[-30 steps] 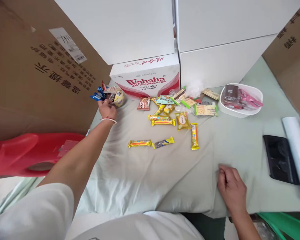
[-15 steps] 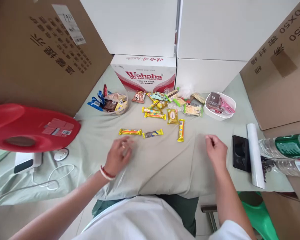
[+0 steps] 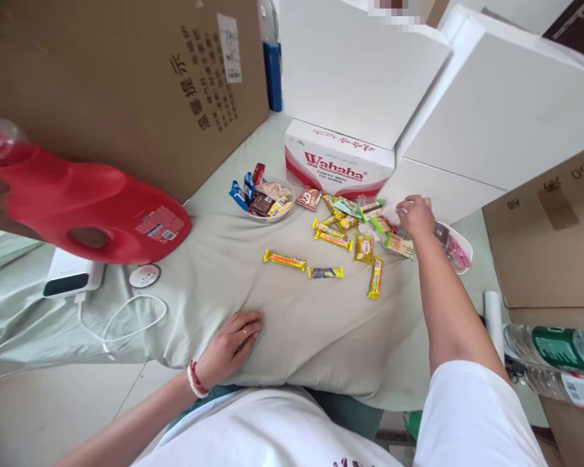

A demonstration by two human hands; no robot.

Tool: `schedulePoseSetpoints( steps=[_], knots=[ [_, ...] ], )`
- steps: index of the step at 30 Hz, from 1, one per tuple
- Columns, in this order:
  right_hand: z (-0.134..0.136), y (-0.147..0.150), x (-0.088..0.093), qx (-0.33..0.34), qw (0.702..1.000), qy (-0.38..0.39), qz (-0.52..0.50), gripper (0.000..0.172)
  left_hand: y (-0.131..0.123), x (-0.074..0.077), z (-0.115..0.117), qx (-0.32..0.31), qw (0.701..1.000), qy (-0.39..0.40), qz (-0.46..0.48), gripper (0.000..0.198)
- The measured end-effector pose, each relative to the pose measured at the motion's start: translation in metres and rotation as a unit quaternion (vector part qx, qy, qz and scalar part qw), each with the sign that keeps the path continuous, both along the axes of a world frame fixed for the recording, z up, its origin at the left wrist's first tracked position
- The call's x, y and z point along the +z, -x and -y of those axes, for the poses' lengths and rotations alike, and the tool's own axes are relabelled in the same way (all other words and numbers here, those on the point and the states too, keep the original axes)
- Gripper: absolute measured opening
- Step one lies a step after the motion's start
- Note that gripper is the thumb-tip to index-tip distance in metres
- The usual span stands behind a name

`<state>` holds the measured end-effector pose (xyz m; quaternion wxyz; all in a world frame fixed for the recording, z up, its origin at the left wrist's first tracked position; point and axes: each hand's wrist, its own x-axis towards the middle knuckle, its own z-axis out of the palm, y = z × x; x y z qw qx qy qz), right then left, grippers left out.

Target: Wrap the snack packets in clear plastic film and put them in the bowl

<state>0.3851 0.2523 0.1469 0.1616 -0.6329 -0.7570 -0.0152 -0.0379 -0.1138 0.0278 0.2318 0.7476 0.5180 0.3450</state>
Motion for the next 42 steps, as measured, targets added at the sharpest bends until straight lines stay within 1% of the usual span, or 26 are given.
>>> schedulePoseSetpoints(
  steps=[2, 3, 4, 6, 8, 10, 11, 13, 15, 17, 18, 19, 21, 22, 24, 26, 27, 29, 30, 32, 34, 36, 38, 39, 40, 42],
  knots=[
    [-0.003, -0.009, 0.017, -0.009, 0.998, -0.050, -0.047, 0.019, 0.002, -0.001, 0.002, 0.010, 0.999, -0.001, 0.030, 0.026],
    [-0.002, -0.014, 0.025, -0.023, 0.992, -0.077, -0.101, 0.020, 0.003, -0.001, 0.004, 0.019, 0.999, -0.003, 0.046, 0.024],
    [0.001, -0.020, 0.031, -0.048, 0.978, -0.103, -0.174, 0.021, 0.003, 0.000, 0.004, 0.030, 0.998, -0.004, 0.063, 0.023],
    [0.015, -0.028, 0.037, -0.113, 0.932, -0.145, -0.313, 0.019, -0.001, 0.003, 0.002, 0.054, 0.993, -0.002, 0.100, 0.021],
    [0.037, -0.029, 0.030, -0.164, 0.895, -0.165, -0.381, 0.017, -0.011, 0.009, -0.005, 0.076, 0.985, 0.024, 0.155, 0.020],
    [0.066, -0.020, 0.011, -0.175, 0.886, -0.163, -0.397, 0.017, -0.028, 0.016, -0.018, 0.087, 0.964, 0.091, 0.236, 0.025],
    [0.081, -0.013, -0.001, -0.173, 0.887, -0.149, -0.402, 0.019, -0.038, 0.021, -0.027, 0.087, 0.944, 0.139, 0.285, 0.030],
    [0.109, 0.006, -0.028, -0.174, 0.872, -0.112, -0.444, 0.023, -0.060, 0.031, -0.048, 0.081, 0.884, 0.245, 0.391, 0.040],
    [0.131, 0.027, -0.050, -0.189, 0.830, -0.074, -0.519, 0.026, -0.082, 0.041, -0.069, 0.067, 0.814, 0.328, 0.475, 0.047],
    [0.148, 0.048, -0.064, -0.208, 0.779, -0.035, -0.590, 0.029, -0.103, 0.049, -0.089, 0.051, 0.762, 0.382, 0.520, 0.058],
    [0.156, 0.058, -0.067, -0.213, 0.767, -0.018, -0.605, 0.030, -0.112, 0.052, -0.098, 0.039, 0.740, 0.410, 0.532, 0.062],
    [0.166, 0.068, -0.068, -0.210, 0.768, 0.000, -0.605, 0.030, -0.122, 0.055, -0.106, 0.026, 0.720, 0.436, 0.539, 0.065],
    [0.189, 0.085, -0.065, -0.165, 0.808, 0.043, -0.563, 0.031, -0.140, 0.057, -0.118, -0.001, 0.688, 0.474, 0.549, 0.068],
    [0.203, 0.092, -0.062, -0.118, 0.838, 0.068, -0.528, 0.030, -0.149, 0.056, -0.123, -0.011, 0.674, 0.482, 0.559, 0.070],
    [0.231, 0.100, -0.055, 0.017, 0.891, 0.128, -0.435, 0.029, -0.162, 0.051, -0.130, -0.011, 0.653, 0.479, 0.587, 0.071],
    [0.251, 0.096, -0.046, 0.128, 0.915, 0.155, -0.349, 0.027, -0.168, 0.042, -0.133, 0.004, 0.638, 0.473, 0.608, 0.065],
    [0.255, 0.089, -0.041, 0.142, 0.924, 0.142, -0.325, 0.027, -0.167, 0.037, -0.134, 0.013, 0.631, 0.476, 0.612, 0.060],
    [0.248, 0.068, -0.030, 0.098, 0.942, 0.083, -0.310, 0.034, -0.162, 0.027, -0.133, 0.019, 0.620, 0.497, 0.607, 0.051],
    [0.238, 0.055, -0.027, 0.065, 0.947, 0.058, -0.309, 0.042, -0.157, 0.023, -0.132, 0.015, 0.614, 0.510, 0.602, 0.047],
    [0.208, 0.036, -0.025, 0.053, 0.955, 0.062, -0.287, 0.076, -0.150, 0.020, -0.129, 0.002, 0.606, 0.524, 0.599, 0.042],
    [0.176, 0.031, -0.030, 0.120, 0.956, 0.133, -0.232, 0.111, -0.146, 0.023, -0.126, -0.015, 0.605, 0.520, 0.603, 0.043],
    [0.153, 0.042, -0.040, 0.198, 0.942, 0.216, -0.161, 0.124, -0.146, 0.027, -0.124, -0.035, 0.610, 0.496, 0.616, 0.048],
    [0.142, 0.061, -0.052, 0.255, 0.922, 0.278, -0.091, 0.118, -0.146, 0.030, -0.122, -0.050, 0.625, 0.462, 0.627, 0.054],
    [0.141, 0.069, -0.057, 0.272, 0.914, 0.295, -0.064, 0.110, -0.145, 0.030, -0.121, -0.053, 0.634, 0.448, 0.628, 0.058],
    [0.143, 0.074, -0.061, 0.281, 0.911, 0.299, -0.045, 0.099, -0.142, 0.028, -0.120, -0.050, 0.644, 0.438, 0.626, 0.062],
    [0.148, 0.074, -0.066, 0.277, 0.921, 0.270, -0.036, 0.073, -0.130, 0.024, -0.118, -0.018, 0.662, 0.430, 0.614, 0.066]
  ],
)
